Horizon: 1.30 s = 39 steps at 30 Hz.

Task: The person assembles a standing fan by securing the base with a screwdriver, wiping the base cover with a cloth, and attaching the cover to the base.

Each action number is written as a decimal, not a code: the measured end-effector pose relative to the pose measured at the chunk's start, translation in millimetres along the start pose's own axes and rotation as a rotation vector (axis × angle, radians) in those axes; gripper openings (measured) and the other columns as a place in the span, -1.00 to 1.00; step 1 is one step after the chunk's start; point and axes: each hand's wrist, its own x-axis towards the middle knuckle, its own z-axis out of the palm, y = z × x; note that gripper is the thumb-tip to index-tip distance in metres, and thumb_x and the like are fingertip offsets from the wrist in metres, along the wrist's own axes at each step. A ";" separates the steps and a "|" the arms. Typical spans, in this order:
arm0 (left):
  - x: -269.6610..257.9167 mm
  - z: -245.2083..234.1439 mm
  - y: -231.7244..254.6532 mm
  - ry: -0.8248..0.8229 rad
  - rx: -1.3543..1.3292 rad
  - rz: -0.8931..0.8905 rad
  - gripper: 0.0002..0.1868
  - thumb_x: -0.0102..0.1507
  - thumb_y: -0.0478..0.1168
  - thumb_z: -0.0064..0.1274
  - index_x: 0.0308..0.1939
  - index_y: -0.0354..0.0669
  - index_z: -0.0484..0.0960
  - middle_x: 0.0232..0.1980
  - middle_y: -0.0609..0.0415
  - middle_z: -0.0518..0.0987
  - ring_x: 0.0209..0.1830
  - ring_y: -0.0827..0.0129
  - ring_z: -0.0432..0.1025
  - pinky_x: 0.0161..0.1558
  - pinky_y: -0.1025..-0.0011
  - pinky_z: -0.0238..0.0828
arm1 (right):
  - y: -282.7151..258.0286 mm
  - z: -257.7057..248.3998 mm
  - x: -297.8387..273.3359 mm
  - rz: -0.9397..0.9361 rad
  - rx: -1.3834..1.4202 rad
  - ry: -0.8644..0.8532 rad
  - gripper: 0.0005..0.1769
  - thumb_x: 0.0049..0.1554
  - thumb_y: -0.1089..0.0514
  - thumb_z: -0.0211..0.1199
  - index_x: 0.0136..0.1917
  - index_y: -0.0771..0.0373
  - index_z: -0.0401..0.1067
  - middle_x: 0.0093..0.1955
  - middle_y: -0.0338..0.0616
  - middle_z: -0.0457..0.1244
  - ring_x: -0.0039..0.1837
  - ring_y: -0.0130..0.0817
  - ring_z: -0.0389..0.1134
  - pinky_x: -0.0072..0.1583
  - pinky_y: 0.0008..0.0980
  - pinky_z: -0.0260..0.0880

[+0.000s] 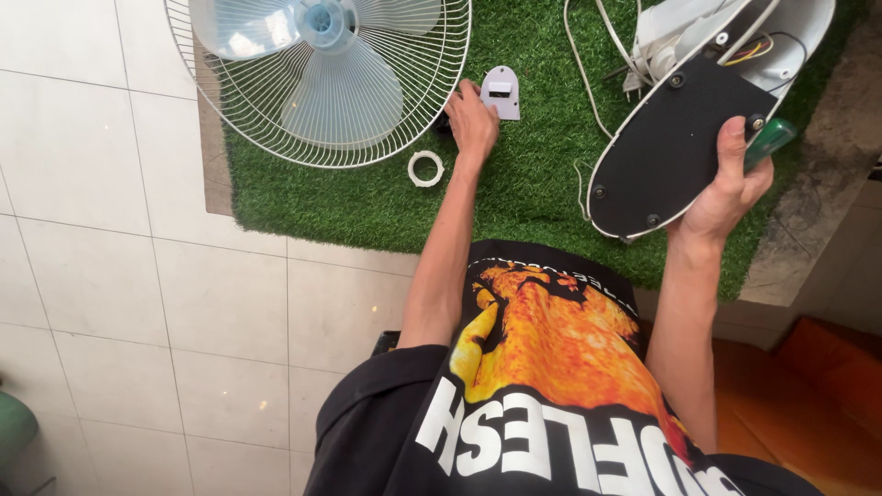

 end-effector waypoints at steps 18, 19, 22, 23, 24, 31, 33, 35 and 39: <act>-36.6 -5.2 4.9 -0.195 -1.260 -0.086 -0.74 0.40 -0.23 -0.03 0.12 -0.27 0.44 -0.04 -0.12 0.62 -0.19 0.25 0.55 -0.10 0.23 0.56 | 25.5 -20.4 4.7 0.012 0.021 0.090 -0.64 0.27 -0.02 0.46 0.07 0.32 0.49 -0.03 -0.16 0.36 -0.05 -0.40 0.40 0.05 -0.43 0.46; -45.5 -12.8 18.0 -0.304 -1.518 -0.101 -0.73 0.40 -0.22 -0.06 0.13 -0.27 0.37 0.00 -0.11 0.60 -0.16 0.24 0.59 -0.04 0.21 0.57 | 25.9 -21.5 6.3 0.014 0.019 0.105 -0.65 0.26 -0.01 0.48 0.06 0.32 0.49 -0.03 -0.18 0.36 -0.05 -0.41 0.39 0.05 -0.44 0.45; -83.7 -36.5 60.7 -0.512 -1.753 0.129 -0.67 0.51 -0.17 -0.03 0.26 -0.24 0.32 0.06 -0.01 0.50 -0.10 0.32 0.48 0.17 0.11 0.57 | 24.8 -25.9 4.6 0.048 0.086 0.074 -0.62 0.22 -0.02 0.47 0.05 0.32 0.47 -0.06 -0.16 0.35 -0.10 -0.41 0.37 -0.02 -0.45 0.41; -96.9 -44.3 76.2 -0.518 -1.663 0.137 -0.68 0.48 -0.13 -0.06 0.23 -0.22 0.36 0.07 -0.03 0.52 -0.06 0.32 0.50 0.16 0.17 0.55 | 23.3 -25.5 4.1 0.053 0.072 0.057 -0.61 0.21 -0.05 0.45 0.04 0.30 0.47 -0.07 -0.16 0.36 -0.10 -0.41 0.39 -0.02 -0.44 0.46; -109.8 -50.2 92.8 -0.522 -1.574 0.146 -0.67 0.45 -0.10 -0.10 0.21 -0.20 0.39 0.07 -0.05 0.54 -0.02 0.33 0.51 0.15 0.23 0.53 | 20.7 -25.3 4.6 0.059 0.058 0.040 -0.61 0.19 -0.07 0.44 0.03 0.29 0.47 -0.07 -0.16 0.37 -0.11 -0.41 0.42 -0.01 -0.43 0.50; -162.0 -54.1 173.9 -0.654 -1.188 0.363 -0.76 0.47 -0.03 -0.03 0.03 -0.11 0.47 -0.10 0.13 0.51 -0.09 0.47 0.42 -0.05 0.43 0.42 | 10.2 -33.8 12.1 0.110 0.046 0.015 -0.52 0.11 -0.15 0.46 0.02 0.29 0.49 -0.10 -0.19 0.39 -0.10 -0.41 0.43 0.00 -0.46 0.52; -170.1 -49.7 182.5 -0.594 -1.083 0.428 -0.74 0.47 0.00 -0.08 0.04 -0.10 0.46 -0.10 0.18 0.50 -0.08 0.54 0.37 -0.05 0.48 0.39 | 11.0 -43.2 14.4 0.109 0.025 -0.011 -0.52 0.12 -0.18 0.45 0.03 0.26 0.49 -0.11 -0.26 0.37 -0.10 -0.48 0.40 0.00 -0.49 0.47; -176.6 -45.2 188.7 -0.549 -0.998 0.490 -0.72 0.50 0.01 -0.14 0.05 -0.10 0.44 -0.11 0.20 0.49 -0.08 0.59 0.34 -0.03 0.51 0.38 | 10.6 -54.7 17.4 0.057 -0.032 -0.043 -0.53 0.17 -0.19 0.45 0.03 0.24 0.48 -0.12 -0.29 0.34 -0.10 -0.52 0.37 0.01 -0.51 0.45; -183.8 -39.6 196.1 -0.491 -0.892 0.549 -0.71 0.52 0.03 -0.22 0.05 -0.09 0.41 -0.11 0.18 0.50 -0.07 0.60 0.35 0.02 0.50 0.40 | -3.1 -79.4 32.8 0.026 -0.108 0.002 -0.53 0.17 -0.21 0.45 0.02 0.22 0.50 -0.23 -0.35 0.25 -0.31 -0.59 0.17 -0.21 -0.55 0.24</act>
